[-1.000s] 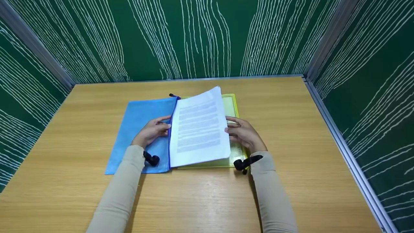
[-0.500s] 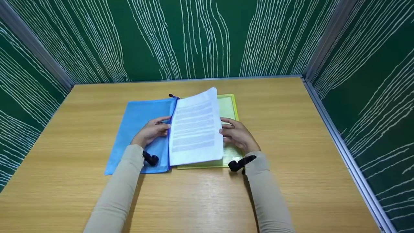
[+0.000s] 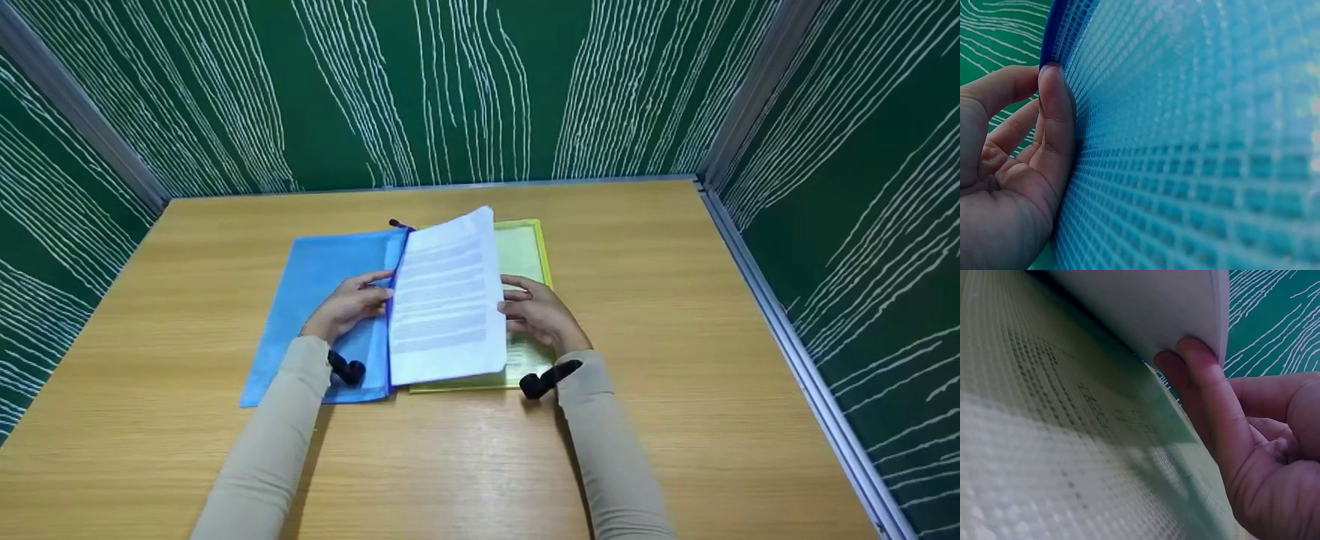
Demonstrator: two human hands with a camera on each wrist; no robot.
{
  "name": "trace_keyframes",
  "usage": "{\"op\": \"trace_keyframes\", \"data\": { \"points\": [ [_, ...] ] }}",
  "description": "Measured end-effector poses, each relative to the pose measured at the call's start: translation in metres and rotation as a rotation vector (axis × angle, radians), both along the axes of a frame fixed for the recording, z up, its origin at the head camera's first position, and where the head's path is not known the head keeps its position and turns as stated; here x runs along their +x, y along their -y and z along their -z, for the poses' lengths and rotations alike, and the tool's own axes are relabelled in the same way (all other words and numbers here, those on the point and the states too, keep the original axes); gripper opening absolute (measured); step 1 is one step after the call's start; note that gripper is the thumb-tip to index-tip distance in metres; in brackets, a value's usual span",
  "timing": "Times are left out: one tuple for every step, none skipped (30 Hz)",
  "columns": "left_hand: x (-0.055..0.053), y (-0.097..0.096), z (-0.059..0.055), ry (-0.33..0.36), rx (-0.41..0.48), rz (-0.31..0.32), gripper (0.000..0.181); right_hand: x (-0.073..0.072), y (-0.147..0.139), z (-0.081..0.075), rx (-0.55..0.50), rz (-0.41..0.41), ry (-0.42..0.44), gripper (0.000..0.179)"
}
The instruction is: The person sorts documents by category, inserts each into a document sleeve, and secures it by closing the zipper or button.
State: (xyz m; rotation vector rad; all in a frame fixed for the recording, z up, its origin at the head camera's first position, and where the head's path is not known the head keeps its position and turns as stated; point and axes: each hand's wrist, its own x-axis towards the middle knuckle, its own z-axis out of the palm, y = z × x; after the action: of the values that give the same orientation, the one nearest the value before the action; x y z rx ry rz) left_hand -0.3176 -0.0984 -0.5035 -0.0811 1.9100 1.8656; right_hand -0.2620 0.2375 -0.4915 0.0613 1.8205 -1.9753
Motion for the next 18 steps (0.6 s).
{"op": "trace_keyframes", "data": {
  "points": [
    [0.000, 0.000, 0.000, 0.002, -0.001, -0.001, 0.052, 0.000, 0.001, 0.000, 0.001, 0.000, 0.001, 0.067],
    [0.000, 0.000, 0.000, 0.004, -0.003, -0.003, 0.052, -0.001, 0.003, 0.001, -0.001, -0.002, 0.000, 0.066],
    [0.000, 0.000, 0.000, 0.006, 0.001, -0.006, 0.052, -0.001, 0.004, 0.001, -0.002, -0.005, -0.002, 0.066],
    [0.000, -0.001, 0.001, 0.006, 0.006, -0.008, 0.052, -0.002, 0.005, 0.001, 0.000, -0.008, -0.005, 0.066],
    [0.000, -0.001, 0.001, 0.007, 0.013, -0.011, 0.052, -0.002, 0.006, 0.002, 0.000, -0.011, -0.009, 0.066],
    [0.000, -0.001, 0.001, 0.007, 0.019, -0.013, 0.052, -0.002, 0.007, 0.002, 0.002, -0.017, -0.014, 0.066],
    [0.000, -0.001, 0.002, 0.007, 0.028, -0.015, 0.052, -0.003, 0.008, 0.002, 0.005, -0.021, -0.017, 0.066],
    [-0.001, -0.001, 0.002, 0.006, 0.037, -0.017, 0.052, -0.003, 0.009, 0.003, 0.010, -0.023, -0.019, 0.066],
    [-0.001, -0.001, 0.003, 0.005, 0.044, -0.018, 0.052, -0.003, 0.010, 0.003, 0.015, -0.024, -0.020, 0.066],
    [-0.001, -0.001, 0.003, 0.005, 0.045, -0.020, 0.052, -0.003, 0.011, 0.003, 0.018, -0.026, -0.018, 0.066],
    [-0.001, -0.001, 0.003, 0.006, 0.045, -0.021, 0.052, -0.003, 0.011, 0.003, 0.020, -0.027, -0.017, 0.066],
    [-0.001, -0.001, 0.003, 0.005, 0.043, -0.021, 0.052, -0.003, 0.012, 0.003, 0.022, -0.028, -0.016, 0.066],
    [-0.001, -0.001, 0.003, 0.006, 0.043, -0.021, 0.052, -0.004, 0.012, 0.003, 0.022, -0.028, -0.015, 0.066],
    [0.000, -0.001, 0.003, 0.006, 0.041, -0.022, 0.052, -0.004, 0.013, 0.003, 0.020, -0.028, -0.013, 0.066],
    [0.000, -0.001, 0.003, 0.007, 0.039, -0.022, 0.052, -0.004, 0.013, 0.003, 0.017, -0.028, -0.011, 0.066],
    [0.000, -0.001, 0.003, 0.007, 0.039, -0.023, 0.052, -0.004, 0.014, 0.004, 0.016, -0.027, -0.009, 0.066],
    [0.000, -0.001, 0.003, 0.007, 0.037, -0.022, 0.052, -0.004, 0.015, 0.004, 0.013, -0.025, -0.007, 0.066],
    [0.000, -0.001, 0.003, 0.007, 0.036, -0.022, 0.052, -0.005, 0.016, 0.004, 0.010, -0.024, -0.006, 0.066]
  ]
}}
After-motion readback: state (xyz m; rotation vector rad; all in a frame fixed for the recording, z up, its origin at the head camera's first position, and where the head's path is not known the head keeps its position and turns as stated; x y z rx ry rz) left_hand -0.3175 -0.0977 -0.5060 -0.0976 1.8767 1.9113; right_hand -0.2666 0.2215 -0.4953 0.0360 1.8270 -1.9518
